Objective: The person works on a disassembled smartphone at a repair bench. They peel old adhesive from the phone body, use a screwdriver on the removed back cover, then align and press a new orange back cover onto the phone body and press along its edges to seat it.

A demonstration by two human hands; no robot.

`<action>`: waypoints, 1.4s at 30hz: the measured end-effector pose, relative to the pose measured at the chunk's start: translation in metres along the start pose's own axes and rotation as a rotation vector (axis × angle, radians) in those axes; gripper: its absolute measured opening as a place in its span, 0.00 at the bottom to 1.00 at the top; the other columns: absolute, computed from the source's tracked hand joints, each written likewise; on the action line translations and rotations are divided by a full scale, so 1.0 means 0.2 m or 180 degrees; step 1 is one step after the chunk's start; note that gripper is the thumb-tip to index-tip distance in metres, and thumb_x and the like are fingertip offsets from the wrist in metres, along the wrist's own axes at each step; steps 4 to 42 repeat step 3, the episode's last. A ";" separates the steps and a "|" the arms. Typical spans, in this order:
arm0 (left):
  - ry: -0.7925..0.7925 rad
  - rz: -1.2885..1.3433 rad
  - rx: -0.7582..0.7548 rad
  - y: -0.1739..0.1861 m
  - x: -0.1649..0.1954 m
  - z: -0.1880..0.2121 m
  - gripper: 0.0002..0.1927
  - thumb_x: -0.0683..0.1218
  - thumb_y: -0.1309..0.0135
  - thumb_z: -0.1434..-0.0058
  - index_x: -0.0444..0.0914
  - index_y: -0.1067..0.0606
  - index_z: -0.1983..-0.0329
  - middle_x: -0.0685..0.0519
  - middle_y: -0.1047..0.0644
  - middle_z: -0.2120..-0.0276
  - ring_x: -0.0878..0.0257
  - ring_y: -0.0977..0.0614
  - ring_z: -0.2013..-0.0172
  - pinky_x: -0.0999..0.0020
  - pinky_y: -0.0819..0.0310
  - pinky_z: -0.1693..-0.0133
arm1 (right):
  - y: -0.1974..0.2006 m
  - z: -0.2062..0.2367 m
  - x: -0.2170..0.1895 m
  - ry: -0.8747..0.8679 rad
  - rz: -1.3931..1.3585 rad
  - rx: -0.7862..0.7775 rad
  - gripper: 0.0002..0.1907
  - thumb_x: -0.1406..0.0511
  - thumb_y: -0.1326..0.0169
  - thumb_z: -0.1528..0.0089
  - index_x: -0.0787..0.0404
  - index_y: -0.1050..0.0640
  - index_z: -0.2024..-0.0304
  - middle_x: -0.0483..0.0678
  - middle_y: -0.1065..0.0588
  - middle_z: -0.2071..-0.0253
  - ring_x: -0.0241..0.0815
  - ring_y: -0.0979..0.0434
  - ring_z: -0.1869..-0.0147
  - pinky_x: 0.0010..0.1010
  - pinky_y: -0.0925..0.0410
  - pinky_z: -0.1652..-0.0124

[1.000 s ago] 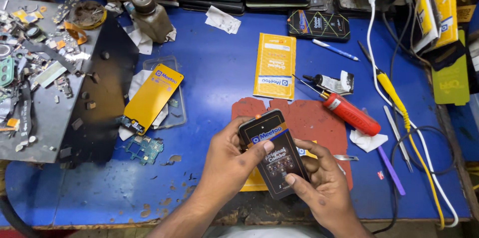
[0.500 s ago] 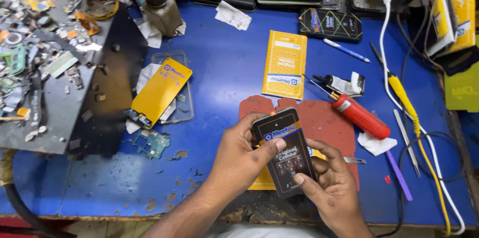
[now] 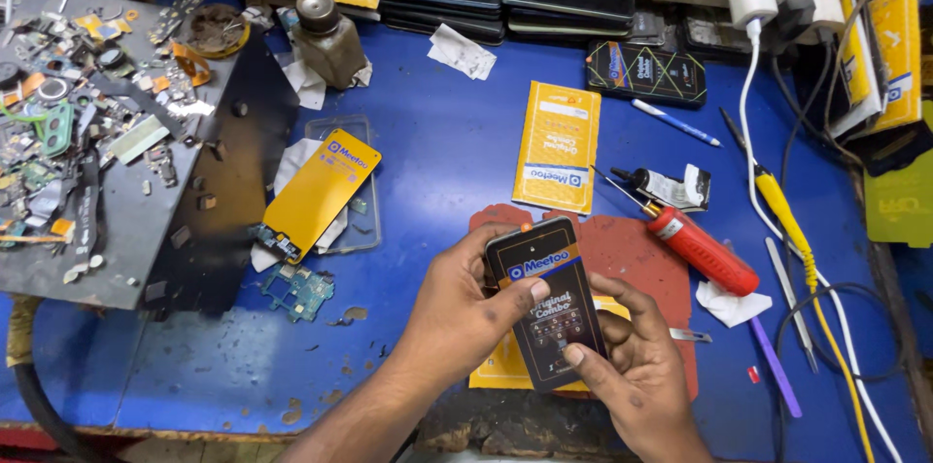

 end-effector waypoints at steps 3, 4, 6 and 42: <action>-0.0333 0.0491 -0.0230 -0.01 0.04 -0.03 0.24 0.39 0.40 0.39 0.31 0.30 0.40 0.49 0.19 0.54 0.66 0.18 0.53 0.68 0.21 0.48 | 0.05 -0.02 0.00 0.0238 -0.0116 -0.0068 0.46 0.80 0.44 0.37 0.59 0.48 0.20 0.62 0.20 0.49 0.38 0.21 0.52 0.24 0.30 0.58; -0.0333 0.0491 -0.0230 -0.01 0.04 -0.03 0.24 0.39 0.40 0.39 0.31 0.30 0.40 0.49 0.19 0.54 0.66 0.18 0.53 0.68 0.21 0.48 | 0.05 -0.02 0.00 0.0238 -0.0116 -0.0068 0.46 0.80 0.44 0.37 0.59 0.48 0.20 0.62 0.20 0.49 0.38 0.21 0.52 0.24 0.30 0.58; -0.0333 0.0491 -0.0230 -0.01 0.04 -0.03 0.24 0.39 0.40 0.39 0.31 0.30 0.40 0.49 0.19 0.54 0.66 0.18 0.53 0.68 0.21 0.48 | 0.05 -0.02 0.00 0.0238 -0.0116 -0.0068 0.46 0.80 0.44 0.37 0.59 0.48 0.20 0.62 0.20 0.49 0.38 0.21 0.52 0.24 0.30 0.58; -0.0333 0.0491 -0.0230 -0.01 0.04 -0.03 0.24 0.39 0.40 0.39 0.31 0.30 0.40 0.49 0.19 0.54 0.66 0.18 0.53 0.68 0.21 0.48 | 0.05 -0.02 0.00 0.0238 -0.0116 -0.0068 0.46 0.80 0.44 0.37 0.59 0.48 0.20 0.62 0.20 0.49 0.38 0.21 0.52 0.24 0.30 0.58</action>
Point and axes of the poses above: each hand's wrist, its own z-axis away from the middle knuckle, its own y-axis out of the back of the hand, x = y × z, the point moved 3 cm from there along -z, towards the middle knuckle
